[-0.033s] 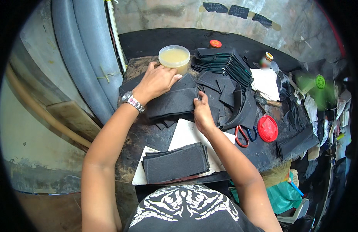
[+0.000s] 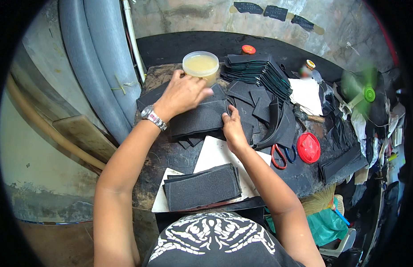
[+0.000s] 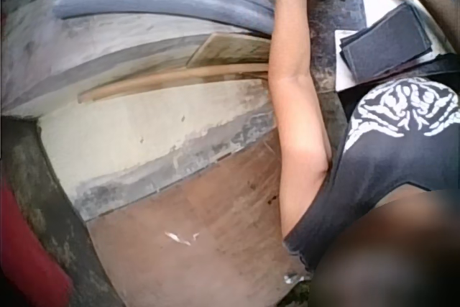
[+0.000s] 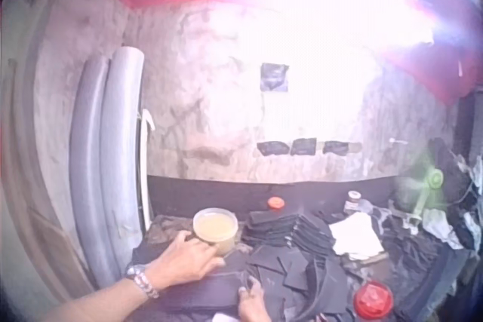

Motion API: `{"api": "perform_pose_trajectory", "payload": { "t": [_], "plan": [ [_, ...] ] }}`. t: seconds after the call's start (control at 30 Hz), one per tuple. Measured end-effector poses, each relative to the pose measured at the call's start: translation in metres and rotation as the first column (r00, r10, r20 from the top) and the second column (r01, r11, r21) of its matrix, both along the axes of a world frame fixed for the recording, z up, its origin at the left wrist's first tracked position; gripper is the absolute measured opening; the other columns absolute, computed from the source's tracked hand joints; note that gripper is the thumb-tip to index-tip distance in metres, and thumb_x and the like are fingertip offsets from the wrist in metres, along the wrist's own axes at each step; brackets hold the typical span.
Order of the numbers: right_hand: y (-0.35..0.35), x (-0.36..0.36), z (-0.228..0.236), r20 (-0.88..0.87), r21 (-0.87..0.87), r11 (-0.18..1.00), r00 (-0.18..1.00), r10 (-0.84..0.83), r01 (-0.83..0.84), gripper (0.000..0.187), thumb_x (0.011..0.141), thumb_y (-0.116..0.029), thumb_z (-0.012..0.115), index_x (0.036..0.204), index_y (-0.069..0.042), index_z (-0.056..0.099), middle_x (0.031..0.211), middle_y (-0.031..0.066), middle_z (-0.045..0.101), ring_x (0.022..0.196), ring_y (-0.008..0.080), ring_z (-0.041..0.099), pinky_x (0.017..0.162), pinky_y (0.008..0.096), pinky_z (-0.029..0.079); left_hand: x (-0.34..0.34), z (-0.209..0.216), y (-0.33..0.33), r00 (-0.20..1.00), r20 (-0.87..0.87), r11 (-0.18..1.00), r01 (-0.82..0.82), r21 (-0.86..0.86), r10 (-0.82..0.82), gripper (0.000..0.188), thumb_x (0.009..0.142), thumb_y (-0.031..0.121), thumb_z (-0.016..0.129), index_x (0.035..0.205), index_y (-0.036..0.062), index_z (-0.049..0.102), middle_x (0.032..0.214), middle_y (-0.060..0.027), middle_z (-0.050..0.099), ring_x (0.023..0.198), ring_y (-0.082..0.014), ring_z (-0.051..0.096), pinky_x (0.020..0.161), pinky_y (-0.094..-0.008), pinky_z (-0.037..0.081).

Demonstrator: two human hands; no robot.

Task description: The person repeatedly picks up small black fabric pieces from a pile, folds them by hand, and places them into a neat stack on a white sheet. The person continues this process throughout the clip, handling one piece at a time.

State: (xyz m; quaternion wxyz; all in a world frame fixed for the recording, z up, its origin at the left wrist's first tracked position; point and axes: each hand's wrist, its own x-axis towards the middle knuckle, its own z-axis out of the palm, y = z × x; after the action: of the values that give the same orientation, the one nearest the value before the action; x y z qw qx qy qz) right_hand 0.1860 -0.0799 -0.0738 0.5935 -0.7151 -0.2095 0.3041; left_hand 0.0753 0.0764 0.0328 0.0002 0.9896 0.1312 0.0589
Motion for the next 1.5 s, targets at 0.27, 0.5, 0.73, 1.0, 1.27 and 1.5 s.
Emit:
{"api": "perform_pose_trajectory", "payload": {
  "t": [0.27, 0.5, 0.73, 1.0, 1.27, 1.5],
  "plan": [
    [0.000, 0.028, 0.020, -0.081, 0.181, 0.968, 0.978, 0.191, -0.174, 0.077, 0.090, -0.001, 0.064, 0.157, -0.007, 0.026, 0.100, 0.0052, 0.055, 0.083, 0.0146, 0.055, 0.076, 0.0308, 0.046, 0.000, -0.041, -0.033, 0.987, -0.074, 0.990, 0.142, 0.008, -0.141, 0.137, 0.062, 0.052, 0.088, 0.165, 0.0167, 0.005, 0.144, -0.0267, 0.047, 0.140, -0.0411, 0.042, 0.116, -0.0666, 0.024],
    [-0.026, 0.048, 0.094, -0.108, 0.510, 0.819, 0.924, 0.366, -0.264, 0.068, 0.088, 0.005, 0.055, 0.152, -0.009, 0.038, 0.119, 0.0092, 0.052, 0.108, 0.0163, 0.059, 0.096, 0.0316, 0.052, 0.002, 0.004, -0.030, 0.929, 0.261, 0.964, 0.240, 0.113, -0.262, 0.121, 0.063, 0.028, 0.078, 0.164, 0.0156, 0.015, 0.126, -0.0188, 0.057, 0.125, -0.0373, 0.053, 0.117, -0.0612, 0.025],
    [-0.068, 0.080, 0.058, -0.217, 0.243, 0.955, 0.950, 0.225, -0.171, 0.059, 0.081, 0.001, 0.047, 0.139, -0.007, 0.058, 0.115, 0.0147, 0.060, 0.088, 0.0186, 0.063, 0.084, 0.0310, 0.057, 0.022, 0.003, -0.069, 0.960, -0.018, 0.958, 0.277, -0.069, -0.279, 0.103, 0.069, 0.027, 0.071, 0.160, 0.0065, 0.029, 0.109, -0.0146, 0.059, 0.102, -0.0303, 0.059, 0.089, -0.0418, 0.042],
    [-0.081, 0.084, 0.004, 0.351, -0.458, 0.889, 0.914, 0.206, -0.024, 0.065, 0.088, -0.029, 0.067, 0.145, -0.002, 0.050, 0.136, 0.0337, 0.053, 0.125, 0.0430, 0.058, 0.109, 0.0417, 0.044, 0.032, -0.054, -0.080, 0.961, -0.043, 0.961, 0.269, -0.055, -0.272, 0.099, 0.072, 0.026, 0.080, 0.158, 0.0060, 0.035, 0.115, -0.0117, 0.060, 0.109, -0.0274, 0.055, 0.089, -0.0408, 0.043],
    [-0.081, 0.068, 0.023, 0.313, -0.375, 0.926, 0.935, 0.167, -0.040, 0.082, 0.080, -0.028, 0.081, 0.146, 0.005, 0.045, 0.135, 0.0307, 0.054, 0.121, 0.0372, 0.059, 0.105, 0.0404, 0.046, 0.013, -0.060, -0.075, 0.964, -0.035, 0.959, 0.257, -0.124, -0.263, 0.118, 0.071, 0.046, 0.085, 0.163, 0.0079, 0.020, 0.158, -0.0236, 0.038, 0.139, -0.0362, 0.043, 0.105, -0.0494, 0.038],
    [-0.091, 0.054, 0.029, 0.458, -0.325, 0.932, 0.835, 0.305, -0.162, 0.068, 0.080, -0.013, 0.079, 0.139, -0.004, 0.048, 0.133, 0.0240, 0.050, 0.130, 0.0398, 0.052, 0.110, 0.0421, 0.043, 0.015, -0.055, -0.065, 0.974, 0.026, 0.927, 0.220, -0.305, -0.223, 0.105, 0.080, 0.053, 0.074, 0.163, 0.0121, 0.023, 0.164, -0.0225, 0.029, 0.147, -0.0395, 0.031, 0.116, -0.0540, 0.027]
  ]
}}
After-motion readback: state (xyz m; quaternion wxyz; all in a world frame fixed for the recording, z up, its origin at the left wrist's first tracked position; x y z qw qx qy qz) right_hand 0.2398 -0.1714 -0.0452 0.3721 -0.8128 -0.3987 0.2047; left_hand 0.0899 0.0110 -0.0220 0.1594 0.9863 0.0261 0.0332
